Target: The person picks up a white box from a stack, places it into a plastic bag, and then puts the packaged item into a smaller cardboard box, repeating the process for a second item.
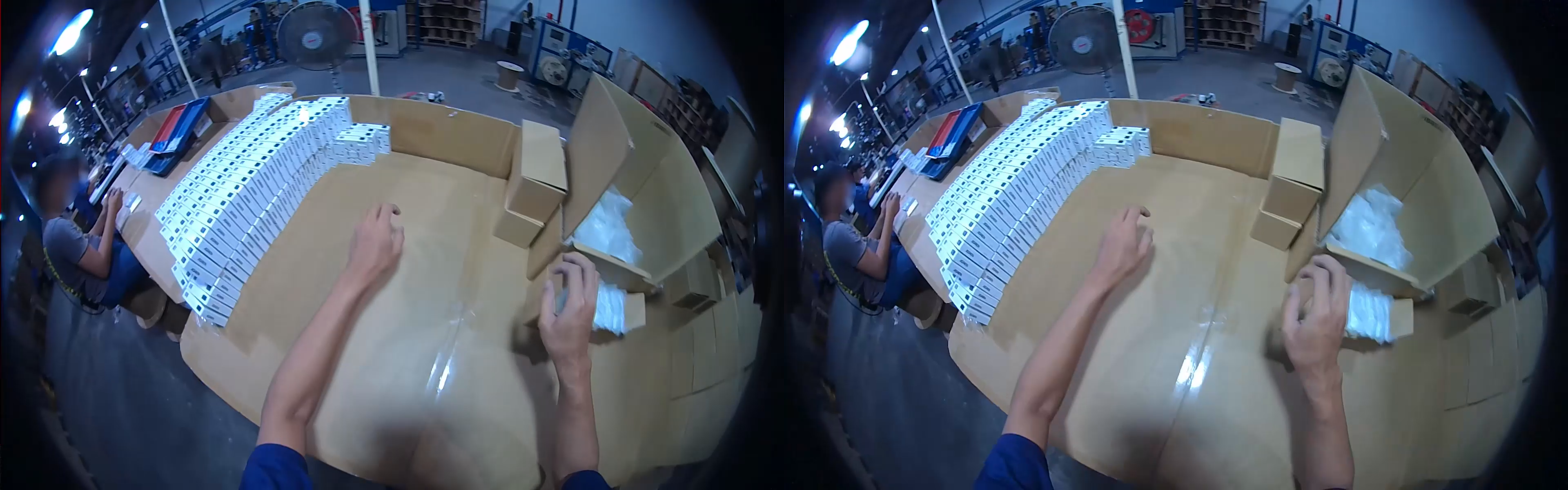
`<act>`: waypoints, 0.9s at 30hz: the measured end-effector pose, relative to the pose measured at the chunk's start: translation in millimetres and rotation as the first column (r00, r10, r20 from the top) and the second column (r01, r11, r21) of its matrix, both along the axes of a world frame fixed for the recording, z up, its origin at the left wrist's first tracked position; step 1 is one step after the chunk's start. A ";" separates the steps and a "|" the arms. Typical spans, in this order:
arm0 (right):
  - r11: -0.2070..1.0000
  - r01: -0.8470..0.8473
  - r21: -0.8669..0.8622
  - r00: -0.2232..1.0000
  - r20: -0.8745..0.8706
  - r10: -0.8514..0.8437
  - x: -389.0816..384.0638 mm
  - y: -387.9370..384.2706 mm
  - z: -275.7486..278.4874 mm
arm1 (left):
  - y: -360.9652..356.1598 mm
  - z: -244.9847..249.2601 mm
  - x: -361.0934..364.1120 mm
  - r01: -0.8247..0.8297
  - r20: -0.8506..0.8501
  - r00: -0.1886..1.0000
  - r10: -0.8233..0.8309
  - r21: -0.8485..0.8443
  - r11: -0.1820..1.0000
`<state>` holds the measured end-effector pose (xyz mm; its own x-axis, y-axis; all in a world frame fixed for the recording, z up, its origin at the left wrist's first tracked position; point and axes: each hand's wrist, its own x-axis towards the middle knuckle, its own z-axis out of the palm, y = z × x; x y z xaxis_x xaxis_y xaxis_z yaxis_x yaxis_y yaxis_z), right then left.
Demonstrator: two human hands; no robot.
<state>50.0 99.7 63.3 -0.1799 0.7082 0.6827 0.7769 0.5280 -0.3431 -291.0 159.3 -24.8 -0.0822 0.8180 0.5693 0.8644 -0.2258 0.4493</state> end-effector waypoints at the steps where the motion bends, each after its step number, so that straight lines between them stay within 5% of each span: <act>1: 0.995 -0.102 0.005 0.994 0.041 0.101 -20.1 15.1 0.6 | 17.3 -1.5 -20.0 -0.043 -0.024 0.999 0.042 -0.028 0.999; 4: 0.915 -0.399 -0.063 0.914 0.051 0.402 -89.6 72.1 -10.2 | 66.7 -9.6 -69.4 -0.123 -0.061 0.990 0.124 0.023 0.992; 8: 0.809 -0.537 -0.239 0.779 0.227 0.584 -189.8 176.4 -40.5 | 125.0 -8.5 -117.4 -0.191 -0.251 0.948 0.194 0.038 0.981; 16: 0.848 -0.364 -0.385 0.729 0.449 0.517 -313.5 303.4 -63.6 | 162.7 -6.9 -140.2 -0.319 -0.471 0.839 0.271 -0.025 0.947; 27: 0.809 -0.321 -0.493 0.712 0.438 0.550 -335.8 314.7 -50.3 | 159.8 -16.1 -155.6 -0.257 -0.417 0.850 0.322 0.207 0.944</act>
<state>-285.8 414.4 13.0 -0.7822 0.6171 0.0858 0.5974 0.7820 -0.1780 -446.6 319.1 -41.0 -0.0176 0.7067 0.7073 0.9994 0.0347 -0.0098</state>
